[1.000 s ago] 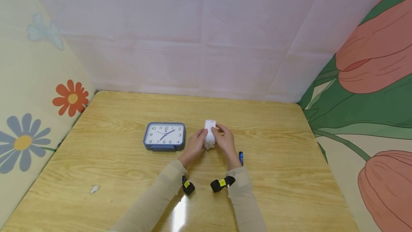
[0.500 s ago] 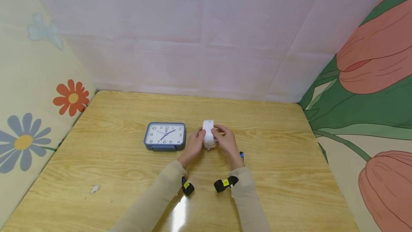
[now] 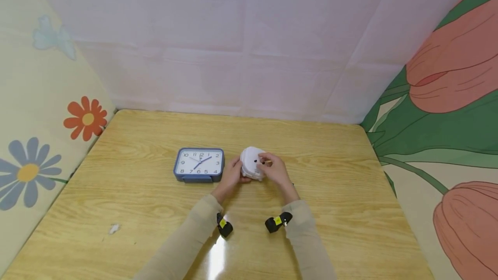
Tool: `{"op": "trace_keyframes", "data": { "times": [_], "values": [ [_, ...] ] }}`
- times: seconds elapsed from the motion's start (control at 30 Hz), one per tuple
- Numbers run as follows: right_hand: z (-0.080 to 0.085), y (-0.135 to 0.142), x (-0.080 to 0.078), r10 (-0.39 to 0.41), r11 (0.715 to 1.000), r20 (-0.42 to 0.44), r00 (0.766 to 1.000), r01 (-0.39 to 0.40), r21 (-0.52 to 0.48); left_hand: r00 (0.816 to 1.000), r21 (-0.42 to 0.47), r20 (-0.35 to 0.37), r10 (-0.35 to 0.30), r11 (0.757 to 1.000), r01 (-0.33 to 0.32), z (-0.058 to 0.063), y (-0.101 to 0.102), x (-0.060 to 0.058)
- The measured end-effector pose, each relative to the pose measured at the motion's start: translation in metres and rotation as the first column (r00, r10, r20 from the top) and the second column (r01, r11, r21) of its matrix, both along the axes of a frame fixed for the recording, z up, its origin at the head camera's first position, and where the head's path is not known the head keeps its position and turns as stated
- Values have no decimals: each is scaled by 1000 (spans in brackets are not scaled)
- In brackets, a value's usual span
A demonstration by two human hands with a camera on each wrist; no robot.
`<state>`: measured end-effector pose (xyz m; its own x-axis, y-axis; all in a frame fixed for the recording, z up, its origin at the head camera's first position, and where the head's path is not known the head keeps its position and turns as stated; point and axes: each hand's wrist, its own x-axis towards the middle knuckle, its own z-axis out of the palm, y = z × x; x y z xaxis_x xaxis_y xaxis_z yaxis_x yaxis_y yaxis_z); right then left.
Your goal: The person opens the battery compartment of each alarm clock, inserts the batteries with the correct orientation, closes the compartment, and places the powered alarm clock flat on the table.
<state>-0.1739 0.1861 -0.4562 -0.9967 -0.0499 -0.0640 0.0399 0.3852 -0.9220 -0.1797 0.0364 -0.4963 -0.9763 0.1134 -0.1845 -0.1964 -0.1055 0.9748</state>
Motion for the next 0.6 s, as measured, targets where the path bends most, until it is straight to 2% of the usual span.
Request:
{"op": "trace_keyframes", "data": {
  "times": [0.2,0.37,0.5,0.6],
  "values": [
    [0,1,0,49,996,-43,998,-46,70,1000,12,-11,11,1000,-11,-2,1,1],
    [-2,3,-1,130,973,-132,983,-101,207,999,-46,-28,18,999,-19,-3,1,1],
    [-5,5,-1,205,932,-213,955,-125,340,999,-103,-38,29,994,-33,-4,0,1],
    [-6,6,-1,261,889,-251,932,-131,439,999,-137,-38,35,990,-39,-6,0,1]
  ]
}}
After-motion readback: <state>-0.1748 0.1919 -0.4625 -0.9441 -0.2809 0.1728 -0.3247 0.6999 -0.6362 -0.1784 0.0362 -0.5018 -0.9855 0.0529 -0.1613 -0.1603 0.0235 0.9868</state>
